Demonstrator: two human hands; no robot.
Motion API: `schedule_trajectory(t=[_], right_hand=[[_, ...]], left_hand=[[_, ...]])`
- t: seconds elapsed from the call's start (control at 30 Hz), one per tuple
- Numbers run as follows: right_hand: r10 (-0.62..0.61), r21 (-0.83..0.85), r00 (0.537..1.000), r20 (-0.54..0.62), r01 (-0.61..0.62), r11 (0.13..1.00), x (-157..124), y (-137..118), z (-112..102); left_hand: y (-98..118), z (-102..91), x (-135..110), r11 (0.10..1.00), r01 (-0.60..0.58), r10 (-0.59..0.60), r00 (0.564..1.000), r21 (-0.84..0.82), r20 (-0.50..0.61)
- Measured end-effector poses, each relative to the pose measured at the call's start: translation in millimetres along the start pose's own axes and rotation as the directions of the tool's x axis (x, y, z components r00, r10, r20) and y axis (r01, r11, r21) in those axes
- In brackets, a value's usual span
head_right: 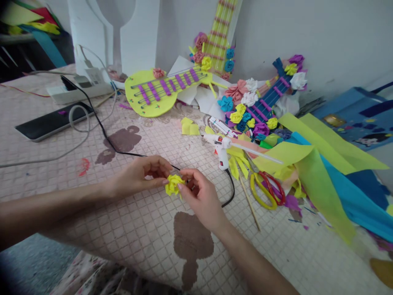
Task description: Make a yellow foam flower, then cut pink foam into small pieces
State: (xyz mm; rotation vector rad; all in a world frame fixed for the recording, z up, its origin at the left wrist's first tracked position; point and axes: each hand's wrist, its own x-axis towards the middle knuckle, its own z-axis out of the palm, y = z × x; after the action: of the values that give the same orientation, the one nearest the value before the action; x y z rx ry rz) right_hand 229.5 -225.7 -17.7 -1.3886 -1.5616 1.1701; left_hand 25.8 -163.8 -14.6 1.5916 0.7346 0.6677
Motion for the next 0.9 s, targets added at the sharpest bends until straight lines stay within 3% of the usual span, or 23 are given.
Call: schedule_trajectory(t=[0.27,0.47,0.6,0.77,0.9], right_hand=[[0.045,0.007,0.998,-0.032,-0.044,0.999,0,-4,-9],[-0.082,-0.289,0.996,-0.018,0.073,0.955,-3,-6,-23],[-0.144,-0.589,0.99,-0.009,0.111,0.801,-6,-9,-60],[-0.031,-0.796,0.96,-0.278,-0.212,0.567,-11,8,-117],[-0.032,-0.866,0.944,-0.328,-0.287,0.408,-9,29,-129]], left_hand=[[-5,-10.1,8,0.99,0.076,-0.064,0.993,-0.12,0.098],[-1,-15.2,10,0.992,0.095,-0.084,0.989,-0.083,0.118],[0,-16.4,12,0.997,0.073,-0.072,0.992,-0.002,0.107],[-1,-19.3,18,0.999,0.047,-0.046,0.992,-0.006,0.117],[5,-21.8,30,1.0,0.009,-0.007,0.994,-0.011,0.112]])
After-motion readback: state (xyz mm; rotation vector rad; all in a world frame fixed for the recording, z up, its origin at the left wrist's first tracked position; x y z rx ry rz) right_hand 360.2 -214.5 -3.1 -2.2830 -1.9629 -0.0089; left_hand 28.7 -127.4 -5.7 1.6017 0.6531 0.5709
